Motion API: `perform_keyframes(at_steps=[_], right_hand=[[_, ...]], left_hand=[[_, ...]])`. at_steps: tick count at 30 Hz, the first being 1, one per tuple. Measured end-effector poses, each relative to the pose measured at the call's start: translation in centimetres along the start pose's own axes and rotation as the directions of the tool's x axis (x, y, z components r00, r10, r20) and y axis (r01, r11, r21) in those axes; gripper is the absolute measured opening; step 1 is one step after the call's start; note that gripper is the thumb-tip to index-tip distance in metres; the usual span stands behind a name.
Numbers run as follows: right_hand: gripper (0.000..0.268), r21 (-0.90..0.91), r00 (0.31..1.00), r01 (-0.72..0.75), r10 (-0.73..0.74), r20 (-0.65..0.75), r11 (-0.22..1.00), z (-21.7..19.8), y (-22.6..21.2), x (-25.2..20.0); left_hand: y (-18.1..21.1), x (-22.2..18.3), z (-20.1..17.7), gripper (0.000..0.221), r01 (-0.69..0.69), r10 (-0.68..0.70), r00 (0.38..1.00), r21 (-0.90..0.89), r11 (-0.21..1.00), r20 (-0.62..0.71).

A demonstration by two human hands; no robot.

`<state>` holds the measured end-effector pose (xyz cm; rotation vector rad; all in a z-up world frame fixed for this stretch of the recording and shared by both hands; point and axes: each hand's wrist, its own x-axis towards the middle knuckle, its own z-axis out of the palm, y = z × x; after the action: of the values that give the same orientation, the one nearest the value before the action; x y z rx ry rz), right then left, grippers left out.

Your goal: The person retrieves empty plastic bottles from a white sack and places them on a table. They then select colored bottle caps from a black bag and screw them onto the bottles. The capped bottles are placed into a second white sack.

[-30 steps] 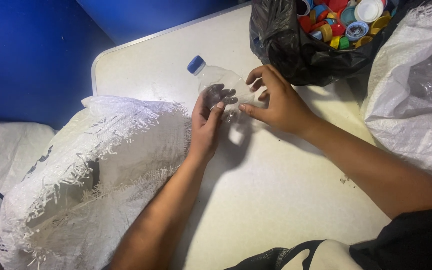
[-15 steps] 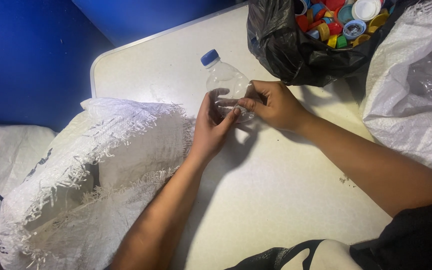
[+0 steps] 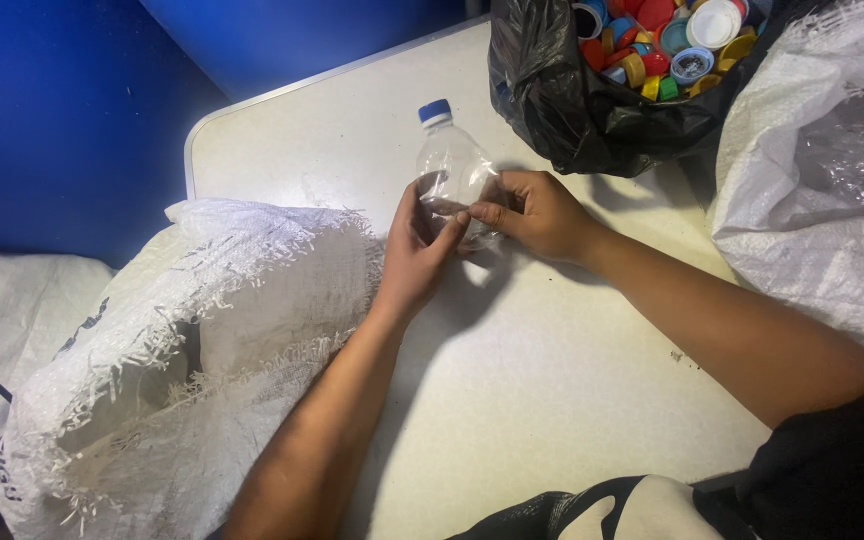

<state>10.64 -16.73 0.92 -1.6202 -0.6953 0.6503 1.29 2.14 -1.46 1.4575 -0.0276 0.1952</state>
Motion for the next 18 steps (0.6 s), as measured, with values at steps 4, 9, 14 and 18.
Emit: perform_keyframes(at_steps=[4,9,14,18], right_hand=[[0.028,0.004,0.993,0.112,-0.112,-0.041,0.994,0.3,0.9,-0.1],[0.06,-0.168,0.891,0.405,-0.429,-0.146,0.899,0.7,0.5,-0.7],[0.058,-0.568,0.816,0.448,-0.576,-0.057,0.69,1.4,-1.9,-2.0],[0.049,-0.761,0.806,0.413,-0.59,0.05,0.5,0.8,-3.5,-3.4]], left_hand=[[0.0,0.2,0.0,0.064,-0.019,0.02,1.0,-0.089,0.996,0.011],[-0.2,0.0,0.0,0.072,-0.027,0.026,0.999,-0.025,0.999,-0.019],[1.2,-0.5,0.2,0.069,-0.015,0.019,0.997,0.057,0.998,-0.08],[2.1,-0.9,0.9,0.073,-0.052,0.053,0.998,0.035,0.998,-0.035]])
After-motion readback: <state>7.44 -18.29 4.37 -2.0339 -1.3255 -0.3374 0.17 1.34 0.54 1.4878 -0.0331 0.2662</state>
